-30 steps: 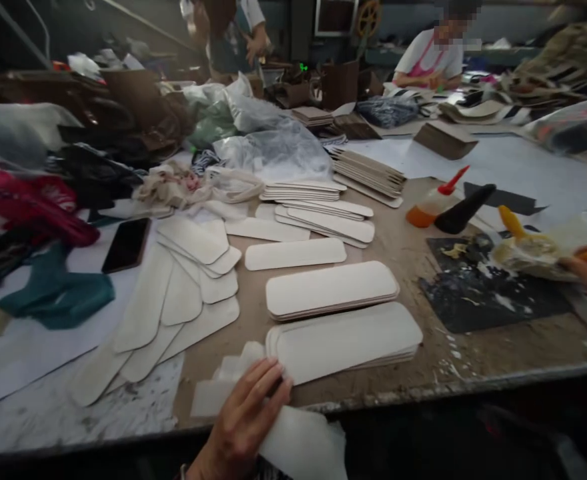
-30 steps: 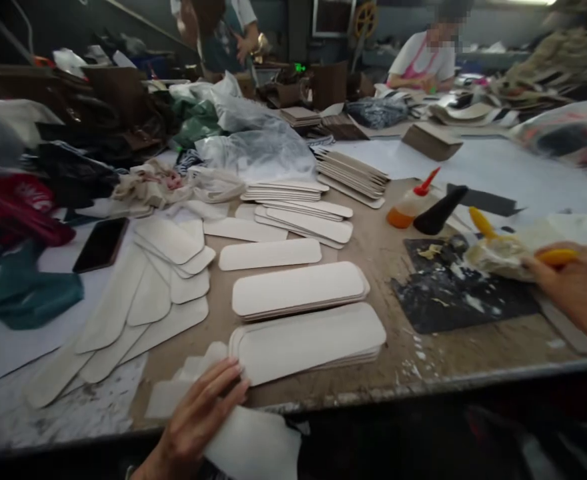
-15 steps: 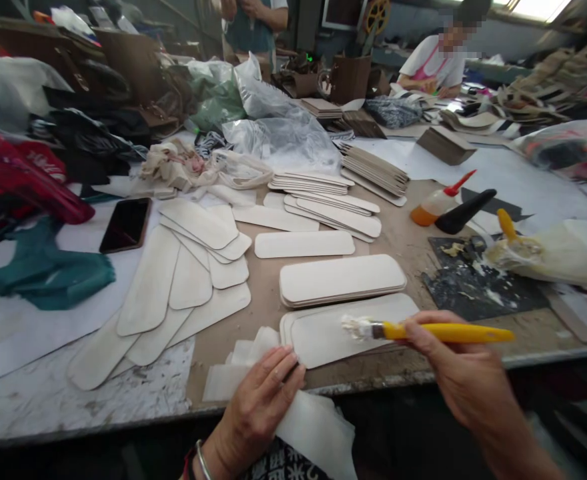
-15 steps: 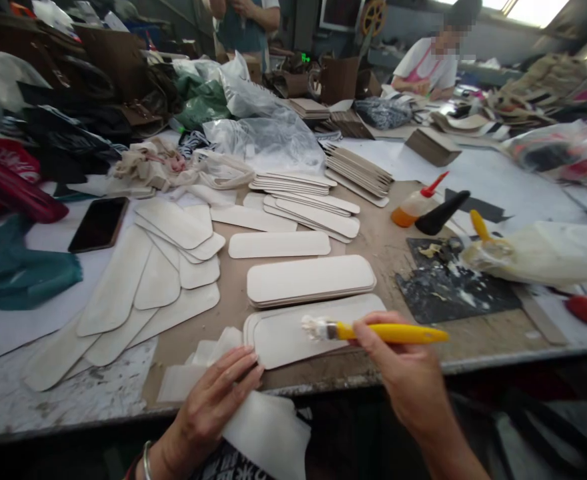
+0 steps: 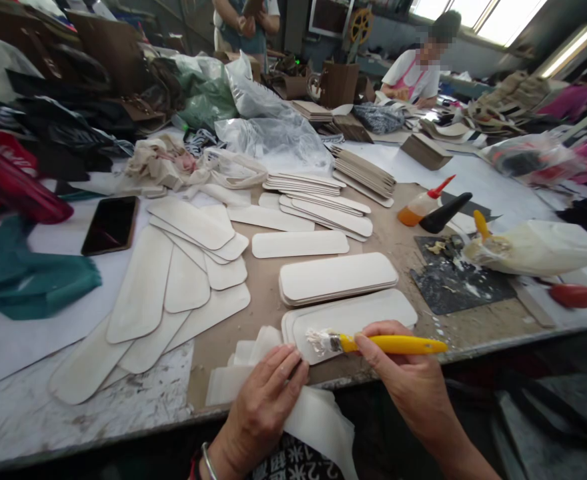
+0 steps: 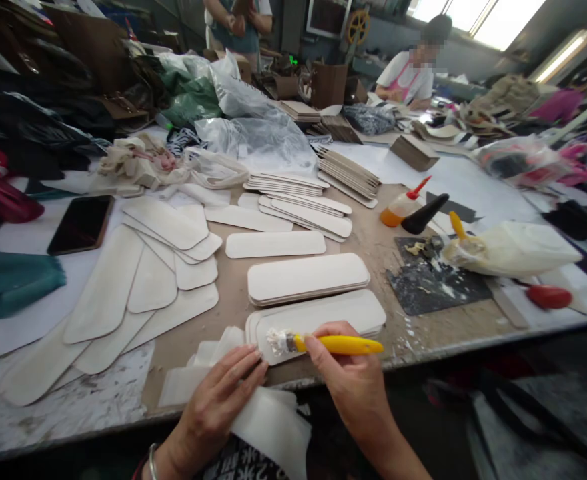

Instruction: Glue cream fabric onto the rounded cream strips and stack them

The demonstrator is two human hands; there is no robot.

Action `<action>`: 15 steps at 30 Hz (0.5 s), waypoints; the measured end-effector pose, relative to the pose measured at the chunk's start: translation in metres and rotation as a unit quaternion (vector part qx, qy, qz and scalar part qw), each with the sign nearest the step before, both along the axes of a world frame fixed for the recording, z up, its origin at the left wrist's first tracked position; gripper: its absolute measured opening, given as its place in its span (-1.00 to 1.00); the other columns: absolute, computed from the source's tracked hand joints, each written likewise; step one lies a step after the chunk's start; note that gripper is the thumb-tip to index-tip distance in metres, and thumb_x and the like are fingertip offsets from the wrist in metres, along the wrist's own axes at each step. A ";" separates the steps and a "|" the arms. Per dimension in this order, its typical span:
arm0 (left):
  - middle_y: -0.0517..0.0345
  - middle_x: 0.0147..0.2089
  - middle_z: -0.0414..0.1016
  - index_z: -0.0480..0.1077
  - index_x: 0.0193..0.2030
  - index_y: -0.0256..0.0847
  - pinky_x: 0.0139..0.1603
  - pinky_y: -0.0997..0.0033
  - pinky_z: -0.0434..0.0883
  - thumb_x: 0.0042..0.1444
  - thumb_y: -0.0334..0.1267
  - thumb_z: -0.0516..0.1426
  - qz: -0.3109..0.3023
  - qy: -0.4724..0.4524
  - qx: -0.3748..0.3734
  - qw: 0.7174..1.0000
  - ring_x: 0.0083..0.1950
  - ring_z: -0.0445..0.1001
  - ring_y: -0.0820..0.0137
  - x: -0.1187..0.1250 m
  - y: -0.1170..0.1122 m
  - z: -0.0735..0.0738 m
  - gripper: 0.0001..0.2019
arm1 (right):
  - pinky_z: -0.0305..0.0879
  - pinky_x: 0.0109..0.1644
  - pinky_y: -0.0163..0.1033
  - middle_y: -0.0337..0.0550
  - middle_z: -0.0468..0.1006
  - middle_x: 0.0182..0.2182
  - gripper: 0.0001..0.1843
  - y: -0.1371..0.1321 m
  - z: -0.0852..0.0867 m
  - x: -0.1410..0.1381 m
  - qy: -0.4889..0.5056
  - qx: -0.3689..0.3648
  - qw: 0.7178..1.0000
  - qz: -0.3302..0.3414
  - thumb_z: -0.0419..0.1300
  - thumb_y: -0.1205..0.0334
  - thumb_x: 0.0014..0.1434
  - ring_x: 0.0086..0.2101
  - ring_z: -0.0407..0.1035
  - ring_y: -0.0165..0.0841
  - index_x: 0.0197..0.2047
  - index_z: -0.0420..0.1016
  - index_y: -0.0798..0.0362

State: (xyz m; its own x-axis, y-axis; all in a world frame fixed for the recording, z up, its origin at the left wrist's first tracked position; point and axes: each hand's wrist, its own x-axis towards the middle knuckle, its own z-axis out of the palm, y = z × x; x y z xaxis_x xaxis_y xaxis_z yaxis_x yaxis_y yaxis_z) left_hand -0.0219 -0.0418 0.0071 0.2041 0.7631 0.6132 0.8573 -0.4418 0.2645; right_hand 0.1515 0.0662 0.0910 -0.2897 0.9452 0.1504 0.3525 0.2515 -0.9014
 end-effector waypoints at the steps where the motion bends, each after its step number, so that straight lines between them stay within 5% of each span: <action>1: -0.14 -0.04 0.45 0.39 -0.01 -0.41 0.08 0.14 0.42 0.23 -0.48 -0.08 -0.001 -0.002 0.004 1.000 0.16 0.28 0.21 0.000 0.000 -0.001 -0.70 | 0.39 -0.45 -0.35 -0.23 0.44 -0.51 -0.84 -0.002 -0.001 -0.001 0.004 -0.004 1.000 0.006 0.23 0.13 0.06 -0.50 0.38 -0.40 -0.43 0.44 0.03; 6: -0.13 0.00 0.43 0.35 0.05 -0.39 0.14 0.14 0.37 0.24 -0.48 -0.10 0.002 -0.018 -0.004 1.000 0.20 0.24 0.23 0.001 -0.001 -0.008 -0.68 | 0.41 -0.40 -0.30 -0.19 0.45 -0.50 -0.80 0.003 -0.005 0.008 -0.032 0.033 0.999 -0.024 0.23 0.09 0.06 -0.48 0.39 -0.36 -0.44 0.45 0.05; 15: -0.12 0.05 0.41 0.33 0.09 -0.37 0.23 0.19 0.25 0.23 -0.51 -0.15 -0.011 0.004 -0.027 1.000 0.24 0.21 0.22 -0.005 -0.004 -0.013 -0.63 | 0.37 -0.30 -0.21 -0.16 0.47 -0.44 -0.78 0.039 -0.008 0.067 -0.147 0.115 0.974 -0.125 0.19 0.06 0.09 -0.41 0.41 -0.30 -0.39 0.43 0.04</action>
State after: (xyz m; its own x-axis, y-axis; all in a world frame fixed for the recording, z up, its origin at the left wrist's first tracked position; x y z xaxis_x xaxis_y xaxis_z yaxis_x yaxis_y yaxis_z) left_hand -0.0269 -0.0455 -0.0057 0.2250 0.7901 0.5702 0.8499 -0.4453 0.2817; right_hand 0.2181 0.1051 0.0825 -0.1178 0.9426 0.3124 0.6628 0.3089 -0.6821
